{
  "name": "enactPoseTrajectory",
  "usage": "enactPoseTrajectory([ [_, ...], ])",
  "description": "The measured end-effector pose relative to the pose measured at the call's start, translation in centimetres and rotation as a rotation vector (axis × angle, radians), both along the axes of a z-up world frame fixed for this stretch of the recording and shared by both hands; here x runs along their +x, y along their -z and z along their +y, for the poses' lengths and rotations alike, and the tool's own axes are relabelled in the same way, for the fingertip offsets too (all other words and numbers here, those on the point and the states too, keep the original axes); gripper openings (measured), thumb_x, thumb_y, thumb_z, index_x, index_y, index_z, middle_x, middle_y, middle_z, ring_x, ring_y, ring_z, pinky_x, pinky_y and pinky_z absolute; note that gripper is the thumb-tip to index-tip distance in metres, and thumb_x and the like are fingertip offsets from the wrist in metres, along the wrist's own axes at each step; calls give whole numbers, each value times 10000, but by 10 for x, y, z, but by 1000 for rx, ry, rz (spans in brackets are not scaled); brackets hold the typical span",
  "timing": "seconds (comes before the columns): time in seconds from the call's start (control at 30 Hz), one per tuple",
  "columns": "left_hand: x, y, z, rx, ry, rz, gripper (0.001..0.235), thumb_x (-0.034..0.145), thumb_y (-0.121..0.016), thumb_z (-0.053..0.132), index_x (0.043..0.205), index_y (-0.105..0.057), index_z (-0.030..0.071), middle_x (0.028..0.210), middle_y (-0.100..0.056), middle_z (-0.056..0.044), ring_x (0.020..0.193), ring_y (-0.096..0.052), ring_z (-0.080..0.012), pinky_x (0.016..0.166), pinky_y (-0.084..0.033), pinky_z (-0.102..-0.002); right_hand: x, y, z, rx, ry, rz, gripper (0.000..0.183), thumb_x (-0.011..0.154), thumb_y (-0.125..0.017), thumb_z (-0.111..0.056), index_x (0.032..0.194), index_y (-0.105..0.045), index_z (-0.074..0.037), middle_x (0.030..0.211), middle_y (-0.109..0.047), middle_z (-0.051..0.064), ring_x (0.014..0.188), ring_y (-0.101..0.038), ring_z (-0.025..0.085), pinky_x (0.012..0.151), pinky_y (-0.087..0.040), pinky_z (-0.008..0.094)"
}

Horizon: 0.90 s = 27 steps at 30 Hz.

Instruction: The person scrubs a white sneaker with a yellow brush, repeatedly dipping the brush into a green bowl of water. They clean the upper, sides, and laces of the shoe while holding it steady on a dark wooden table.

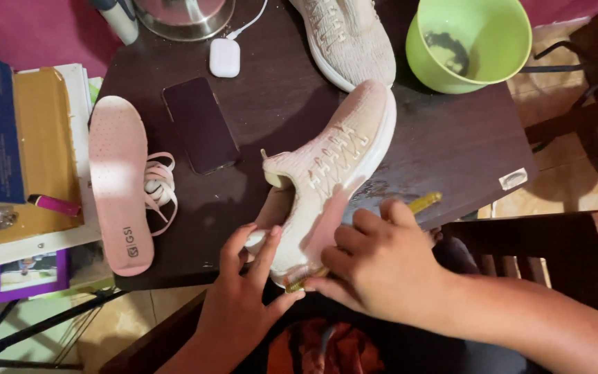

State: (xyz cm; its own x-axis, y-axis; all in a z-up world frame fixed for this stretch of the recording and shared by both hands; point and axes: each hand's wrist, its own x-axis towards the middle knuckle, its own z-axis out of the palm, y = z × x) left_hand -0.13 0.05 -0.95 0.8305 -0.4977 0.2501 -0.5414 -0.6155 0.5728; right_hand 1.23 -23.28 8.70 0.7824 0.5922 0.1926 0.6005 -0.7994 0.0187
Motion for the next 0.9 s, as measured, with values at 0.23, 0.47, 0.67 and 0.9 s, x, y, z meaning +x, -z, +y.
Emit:
enactPoseTrajectory([
  [0.23, -2, -4, -4, 62, -77, 74, 1145, 652, -986, 450, 1554, -387, 79, 1505, -315, -215, 1241, -578, -318, 956, -587, -370, 23, -1, -22, -28, 198, 29, 609, 904, -514, -775, 645, -645, -240, 551, -534, -82, 658, -578, 193, 740, -326, 431],
  [0.47, -4, -9, -3, 162, -57, -119, 1035, 744, -895, 619, 1541, -449, 131, 1453, -435, -189, 1284, -597, -285, 834, -616, -315, 1, -12, -2, -137, 34, -68, 581, 993, -555, -721, 641, -603, -261, 587, -568, -82, 631, -557, 191, 708, -349, 383],
  [0.67, -2, -8, -5, 124, -12, -122, 1022, 749, -917, 539, 1557, -439, 134, 1462, -452, -208, 1283, -608, -327, 913, -590, -354, -12, -3, 12, -221, 52, -99, 599, 995, -579, -732, 633, -591, -256, 539, -529, -66, 605, -519, 181, 712, -326, 369],
  [0.9, -1, -16, -1, 104, -15, -103, 1025, 744, -938, 453, 1569, -413, 145, 1485, -444, -210, 1229, -649, -338, 831, -610, -380, -2, -16, -5, -228, 43, -143, 567, 980, -580, -713, 645, -560, -255, 641, -571, -65, 682, -608, 222, 717, -310, 437],
])
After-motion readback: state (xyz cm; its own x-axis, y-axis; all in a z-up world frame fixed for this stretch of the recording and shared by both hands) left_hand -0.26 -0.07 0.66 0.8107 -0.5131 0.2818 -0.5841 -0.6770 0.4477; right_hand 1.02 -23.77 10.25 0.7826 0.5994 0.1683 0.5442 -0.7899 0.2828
